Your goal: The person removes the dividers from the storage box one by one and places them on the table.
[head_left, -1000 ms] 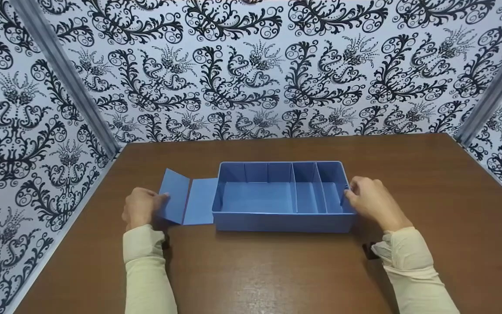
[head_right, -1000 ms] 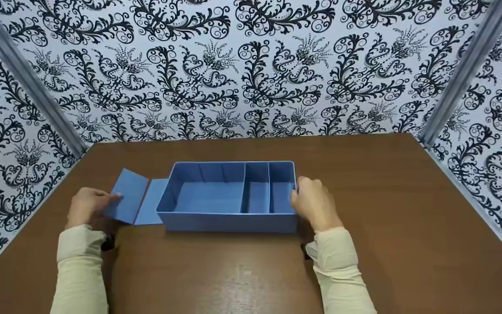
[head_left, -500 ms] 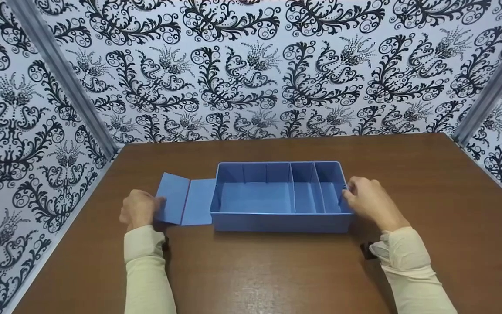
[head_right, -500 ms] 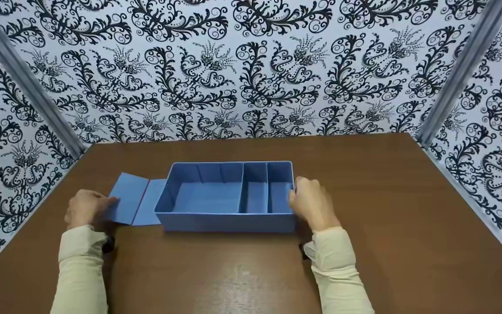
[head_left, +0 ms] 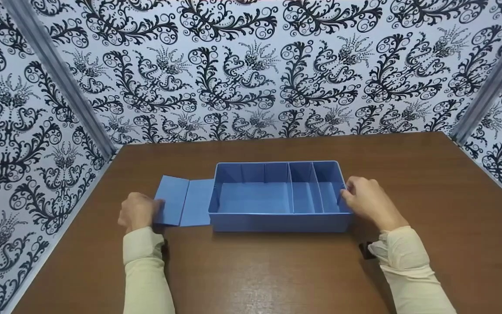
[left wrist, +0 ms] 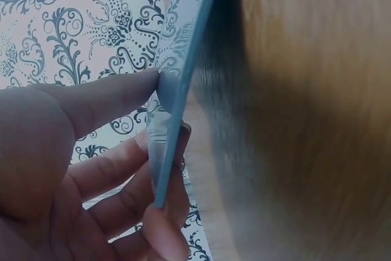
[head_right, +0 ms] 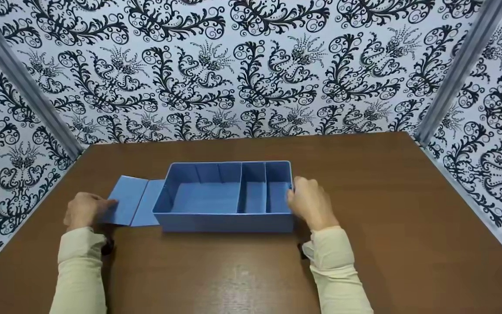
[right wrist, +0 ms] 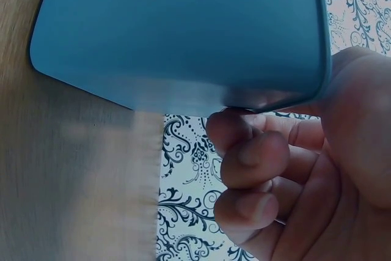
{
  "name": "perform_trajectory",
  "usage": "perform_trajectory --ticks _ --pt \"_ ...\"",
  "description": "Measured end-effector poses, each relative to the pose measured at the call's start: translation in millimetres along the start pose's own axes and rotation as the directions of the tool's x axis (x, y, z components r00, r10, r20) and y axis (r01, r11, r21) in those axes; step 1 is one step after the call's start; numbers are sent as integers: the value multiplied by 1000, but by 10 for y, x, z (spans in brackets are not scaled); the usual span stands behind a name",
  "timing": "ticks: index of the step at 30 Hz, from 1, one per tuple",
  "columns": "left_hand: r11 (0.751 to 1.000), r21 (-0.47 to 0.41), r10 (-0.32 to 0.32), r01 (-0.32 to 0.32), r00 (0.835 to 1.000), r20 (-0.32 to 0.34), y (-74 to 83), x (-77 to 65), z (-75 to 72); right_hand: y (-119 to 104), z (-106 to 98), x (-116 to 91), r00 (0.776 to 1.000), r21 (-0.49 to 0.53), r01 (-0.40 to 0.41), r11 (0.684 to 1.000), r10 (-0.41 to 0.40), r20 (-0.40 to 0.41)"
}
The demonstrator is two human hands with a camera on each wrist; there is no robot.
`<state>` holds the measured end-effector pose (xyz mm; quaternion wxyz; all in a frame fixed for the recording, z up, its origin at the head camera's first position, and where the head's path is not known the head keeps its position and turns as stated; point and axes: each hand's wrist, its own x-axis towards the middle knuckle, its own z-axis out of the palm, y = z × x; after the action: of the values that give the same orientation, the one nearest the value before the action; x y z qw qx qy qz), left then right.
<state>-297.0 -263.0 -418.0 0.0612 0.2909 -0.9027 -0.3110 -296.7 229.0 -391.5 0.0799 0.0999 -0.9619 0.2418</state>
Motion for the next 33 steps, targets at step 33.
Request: perform_trajectory --ticks 33 --pt "998 59 -34 32 999 31 -34 -10 9 16 -13 -6 1000 21 5 1000 -5 17"
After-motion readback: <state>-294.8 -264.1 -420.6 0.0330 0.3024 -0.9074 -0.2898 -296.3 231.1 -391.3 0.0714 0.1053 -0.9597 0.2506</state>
